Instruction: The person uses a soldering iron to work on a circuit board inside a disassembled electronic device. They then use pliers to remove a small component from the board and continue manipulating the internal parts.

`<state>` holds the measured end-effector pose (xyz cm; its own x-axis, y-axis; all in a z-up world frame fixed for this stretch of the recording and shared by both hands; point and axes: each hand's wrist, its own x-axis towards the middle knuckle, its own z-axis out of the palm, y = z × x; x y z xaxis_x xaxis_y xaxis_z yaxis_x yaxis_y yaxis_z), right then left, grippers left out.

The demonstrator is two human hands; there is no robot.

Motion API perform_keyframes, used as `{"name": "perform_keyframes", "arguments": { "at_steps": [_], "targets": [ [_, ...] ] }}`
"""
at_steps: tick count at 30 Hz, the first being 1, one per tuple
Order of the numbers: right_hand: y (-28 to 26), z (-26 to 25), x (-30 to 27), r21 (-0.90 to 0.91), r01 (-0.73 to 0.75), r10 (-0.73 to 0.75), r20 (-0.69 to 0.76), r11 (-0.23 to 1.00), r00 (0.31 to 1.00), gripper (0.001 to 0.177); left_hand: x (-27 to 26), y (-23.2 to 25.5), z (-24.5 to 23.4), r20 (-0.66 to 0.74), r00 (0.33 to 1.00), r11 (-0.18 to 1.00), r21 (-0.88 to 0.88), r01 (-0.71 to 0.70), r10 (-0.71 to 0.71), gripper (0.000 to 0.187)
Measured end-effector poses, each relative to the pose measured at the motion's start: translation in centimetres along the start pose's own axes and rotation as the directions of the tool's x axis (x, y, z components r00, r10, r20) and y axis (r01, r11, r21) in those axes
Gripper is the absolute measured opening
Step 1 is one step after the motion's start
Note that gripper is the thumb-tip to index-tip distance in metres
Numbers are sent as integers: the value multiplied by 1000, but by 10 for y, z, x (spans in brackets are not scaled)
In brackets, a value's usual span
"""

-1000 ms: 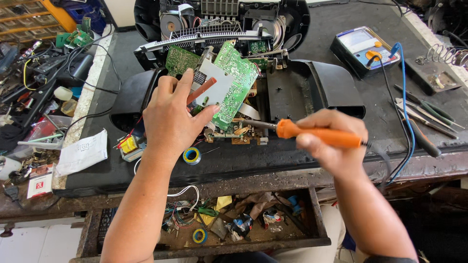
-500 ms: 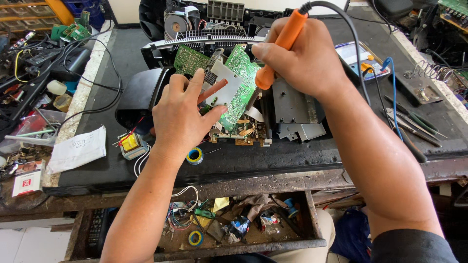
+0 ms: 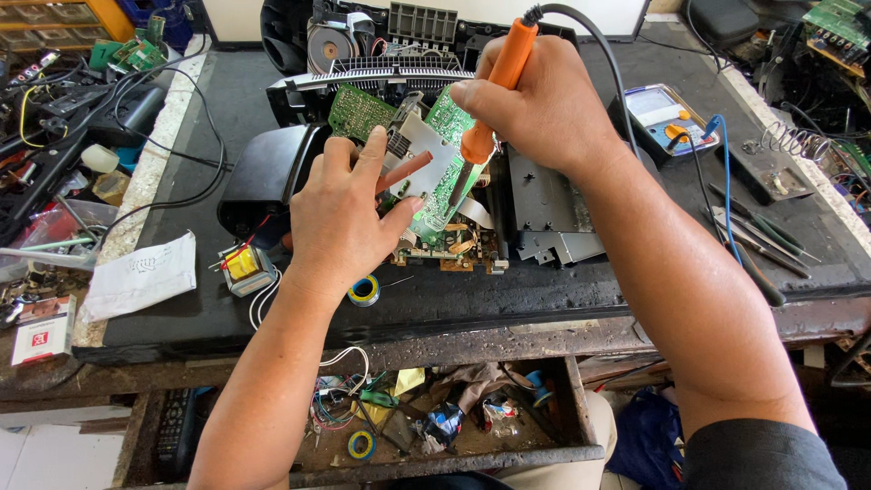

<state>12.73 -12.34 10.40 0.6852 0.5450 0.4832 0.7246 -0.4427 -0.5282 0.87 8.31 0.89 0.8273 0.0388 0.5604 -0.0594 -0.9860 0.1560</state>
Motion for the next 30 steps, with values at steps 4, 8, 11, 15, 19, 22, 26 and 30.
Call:
{"name": "perform_keyframes", "arguments": {
  "at_steps": [4,8,11,15,19,22,26,30],
  "targets": [
    [6,3,3,-38,16,-16,4,999,1000,38,0,-1,1,1,1000,1000,-18,6,-6,84],
    [7,6,4,-52,18,-18,5,998,1000,37,1,-1,1,-1,1000,999,-31,9,-9,84],
    [3,6,3,-49,6,-6,7,999,1000,37,1,-1,0,1,1000,999,-35,16,-16,83],
    [5,7,5,-67,4,-3,14,998,1000,39,1,-2,3,-10,1000,999,-38,10,-11,83],
    [8,8,8,-85,29,-28,12,996,1000,38,1,-3,3,-16,1000,1000,-29,8,-9,84],
    [5,8,8,-82,26,-25,12,996,1000,38,0,-3,3,-15,1000,1000,-29,7,-7,83],
    [1,7,8,-55,2,-1,19,998,1000,39,1,-3,4,-12,1000,999,-35,13,-14,83],
    [-2,8,8,-54,-22,24,22,998,999,38,0,-4,3,-9,1000,999,-33,13,-13,84]
  ]
}}
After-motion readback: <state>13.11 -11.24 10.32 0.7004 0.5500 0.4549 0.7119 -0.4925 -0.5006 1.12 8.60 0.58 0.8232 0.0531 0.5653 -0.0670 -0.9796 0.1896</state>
